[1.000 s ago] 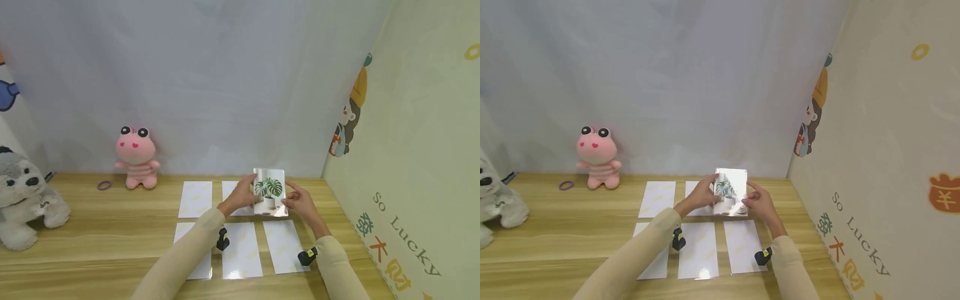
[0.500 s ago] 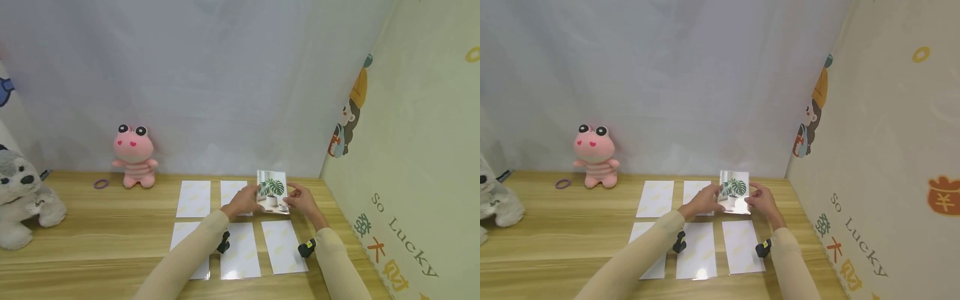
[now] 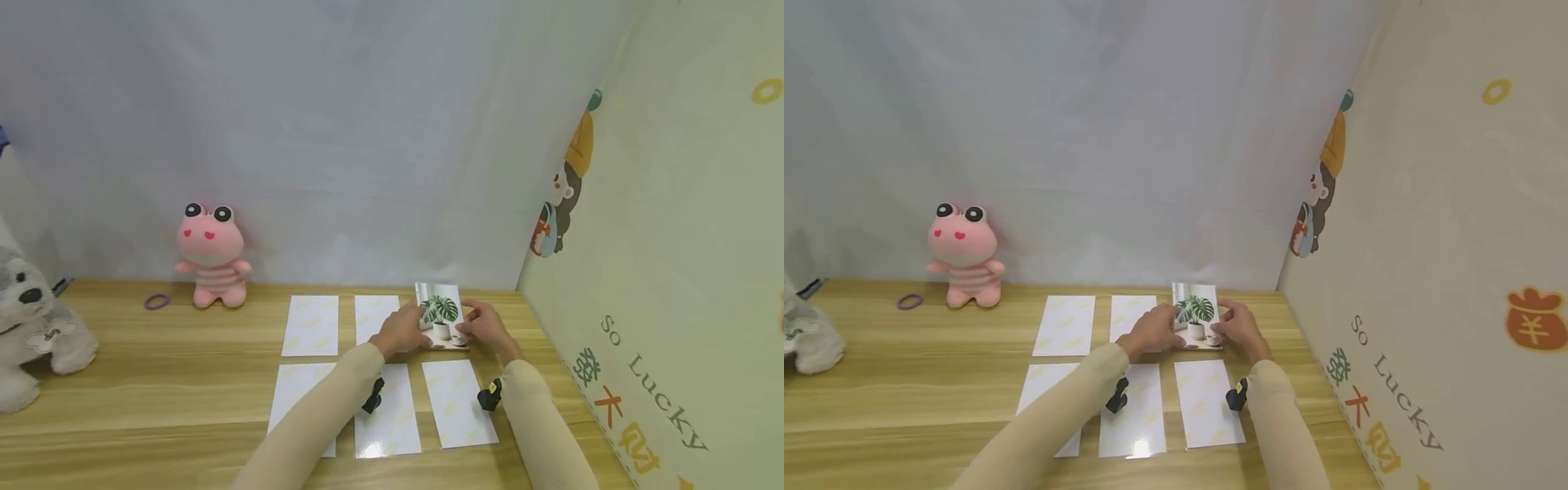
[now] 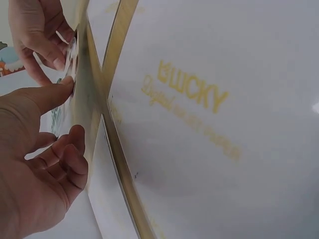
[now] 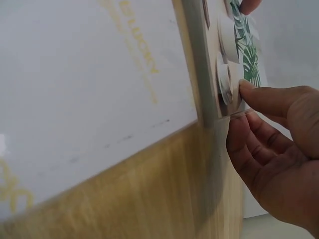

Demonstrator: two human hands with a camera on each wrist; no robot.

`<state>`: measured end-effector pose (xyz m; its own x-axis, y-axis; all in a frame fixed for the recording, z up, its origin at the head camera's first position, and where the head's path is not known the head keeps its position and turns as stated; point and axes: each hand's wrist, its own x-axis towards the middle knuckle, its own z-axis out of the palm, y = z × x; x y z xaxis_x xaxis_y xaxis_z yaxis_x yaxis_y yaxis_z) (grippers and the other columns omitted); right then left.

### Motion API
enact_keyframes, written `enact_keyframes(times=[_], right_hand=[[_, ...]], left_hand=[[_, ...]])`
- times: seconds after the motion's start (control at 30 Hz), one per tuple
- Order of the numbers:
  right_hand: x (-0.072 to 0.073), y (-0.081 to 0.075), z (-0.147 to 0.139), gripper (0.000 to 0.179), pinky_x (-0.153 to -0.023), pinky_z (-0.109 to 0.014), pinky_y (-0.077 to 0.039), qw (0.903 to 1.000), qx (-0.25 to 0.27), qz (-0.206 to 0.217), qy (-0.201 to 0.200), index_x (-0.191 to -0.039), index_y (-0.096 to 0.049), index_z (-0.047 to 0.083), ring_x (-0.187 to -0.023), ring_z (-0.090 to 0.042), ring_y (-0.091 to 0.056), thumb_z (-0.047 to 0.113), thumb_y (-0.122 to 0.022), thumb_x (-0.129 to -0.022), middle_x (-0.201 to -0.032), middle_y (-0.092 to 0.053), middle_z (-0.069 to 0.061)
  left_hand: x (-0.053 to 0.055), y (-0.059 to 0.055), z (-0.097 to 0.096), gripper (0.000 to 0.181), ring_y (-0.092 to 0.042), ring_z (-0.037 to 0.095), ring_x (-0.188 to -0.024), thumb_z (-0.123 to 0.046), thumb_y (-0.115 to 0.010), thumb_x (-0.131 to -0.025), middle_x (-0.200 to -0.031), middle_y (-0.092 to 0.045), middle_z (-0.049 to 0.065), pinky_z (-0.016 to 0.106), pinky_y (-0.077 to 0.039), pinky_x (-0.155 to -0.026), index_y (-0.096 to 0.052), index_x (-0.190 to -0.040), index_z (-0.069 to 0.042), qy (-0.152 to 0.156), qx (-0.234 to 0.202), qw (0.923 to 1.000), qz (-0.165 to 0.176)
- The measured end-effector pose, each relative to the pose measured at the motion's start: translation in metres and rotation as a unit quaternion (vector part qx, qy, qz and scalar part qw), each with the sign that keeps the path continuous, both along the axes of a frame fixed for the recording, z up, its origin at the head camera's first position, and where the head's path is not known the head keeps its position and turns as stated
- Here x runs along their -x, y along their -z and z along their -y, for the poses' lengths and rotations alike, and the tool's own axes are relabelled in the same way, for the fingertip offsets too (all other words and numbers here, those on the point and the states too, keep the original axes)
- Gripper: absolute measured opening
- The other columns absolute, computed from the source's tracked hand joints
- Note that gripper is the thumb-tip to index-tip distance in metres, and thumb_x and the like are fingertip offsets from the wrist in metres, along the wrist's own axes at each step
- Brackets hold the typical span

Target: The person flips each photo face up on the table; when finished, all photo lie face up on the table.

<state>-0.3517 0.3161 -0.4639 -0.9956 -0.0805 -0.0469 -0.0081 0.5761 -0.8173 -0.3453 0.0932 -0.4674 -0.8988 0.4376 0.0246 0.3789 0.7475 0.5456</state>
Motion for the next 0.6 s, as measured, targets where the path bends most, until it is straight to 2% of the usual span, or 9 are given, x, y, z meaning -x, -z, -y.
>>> enact_keyframes(times=[0.3,0.47,0.6], right_hand=[[0.000,0.006,0.003,0.060,-0.059,-0.024,-0.043,0.9964,-0.080,-0.029,0.007,-0.137,-0.052,-0.009,-0.066,-0.013,-0.051,-0.001,-0.076,-0.083,-0.078,-0.061,-0.008],[-0.001,0.011,0.004,0.059,-0.061,-0.023,-0.043,0.9943,-0.100,-0.036,0.008,-0.136,-0.053,-0.008,-0.068,-0.013,-0.051,0.001,-0.077,-0.083,-0.080,-0.062,-0.009],[0.000,0.013,0.004,0.059,-0.062,-0.025,-0.042,0.9933,-0.109,-0.038,0.008,-0.136,-0.053,-0.009,-0.068,-0.014,-0.049,0.003,-0.078,-0.083,-0.079,-0.060,-0.007]], left_hand=[[-0.001,0.005,-0.004,0.065,-0.063,0.028,-0.105,-0.031,-0.084,-0.081,-0.123,-0.062,0.012,0.044,-0.053,-0.089,-0.059,-0.135,-0.005,-0.002,0.018,0.9997,-0.018],[-0.002,0.006,-0.005,0.054,-0.063,0.028,-0.100,-0.031,-0.084,-0.080,-0.116,-0.064,0.013,0.044,-0.053,-0.086,-0.063,-0.123,-0.004,-0.001,0.032,0.9991,-0.029],[-0.003,0.005,-0.009,0.045,-0.063,0.029,-0.096,-0.028,-0.084,-0.081,-0.111,-0.064,0.014,0.044,-0.054,-0.083,-0.064,-0.113,-0.003,-0.007,0.035,0.9992,-0.019]])
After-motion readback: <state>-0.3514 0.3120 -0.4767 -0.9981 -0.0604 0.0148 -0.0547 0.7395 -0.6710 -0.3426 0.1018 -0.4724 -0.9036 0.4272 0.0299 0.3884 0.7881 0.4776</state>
